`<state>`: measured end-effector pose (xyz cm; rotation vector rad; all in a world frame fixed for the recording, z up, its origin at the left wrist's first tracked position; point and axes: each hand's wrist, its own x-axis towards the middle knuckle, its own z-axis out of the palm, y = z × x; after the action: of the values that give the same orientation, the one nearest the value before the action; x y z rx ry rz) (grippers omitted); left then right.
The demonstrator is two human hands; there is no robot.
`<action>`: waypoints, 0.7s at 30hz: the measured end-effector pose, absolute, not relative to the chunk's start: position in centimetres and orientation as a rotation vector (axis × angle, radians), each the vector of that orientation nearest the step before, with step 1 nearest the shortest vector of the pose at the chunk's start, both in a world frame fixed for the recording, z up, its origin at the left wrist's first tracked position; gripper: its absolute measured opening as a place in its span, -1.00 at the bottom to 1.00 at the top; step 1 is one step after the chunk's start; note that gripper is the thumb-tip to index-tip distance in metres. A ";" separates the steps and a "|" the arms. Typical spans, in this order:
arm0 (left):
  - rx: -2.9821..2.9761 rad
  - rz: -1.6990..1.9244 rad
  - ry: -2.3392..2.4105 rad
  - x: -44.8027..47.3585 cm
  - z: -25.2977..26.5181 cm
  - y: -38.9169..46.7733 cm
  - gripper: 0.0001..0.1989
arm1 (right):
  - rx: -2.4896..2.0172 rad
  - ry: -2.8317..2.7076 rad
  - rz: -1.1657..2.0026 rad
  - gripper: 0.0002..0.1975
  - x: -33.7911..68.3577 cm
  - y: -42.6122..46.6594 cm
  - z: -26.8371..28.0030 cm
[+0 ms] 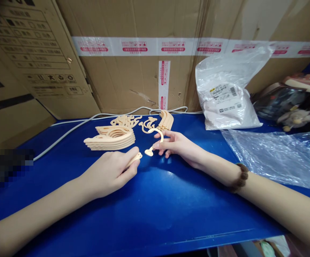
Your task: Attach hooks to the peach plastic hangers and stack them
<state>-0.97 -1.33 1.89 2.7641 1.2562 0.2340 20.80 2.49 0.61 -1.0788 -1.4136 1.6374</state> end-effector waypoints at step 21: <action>2.965 0.505 1.124 -1.4 1.5 -1.0 -0.67 | -0.965 -1.308 1.699 -0.30 20.5 2.0 0.7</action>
<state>-1.37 -0.97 1.45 2.9650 1.1243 0.5055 20.53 1.98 0.66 -0.9652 -1.3083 1.6993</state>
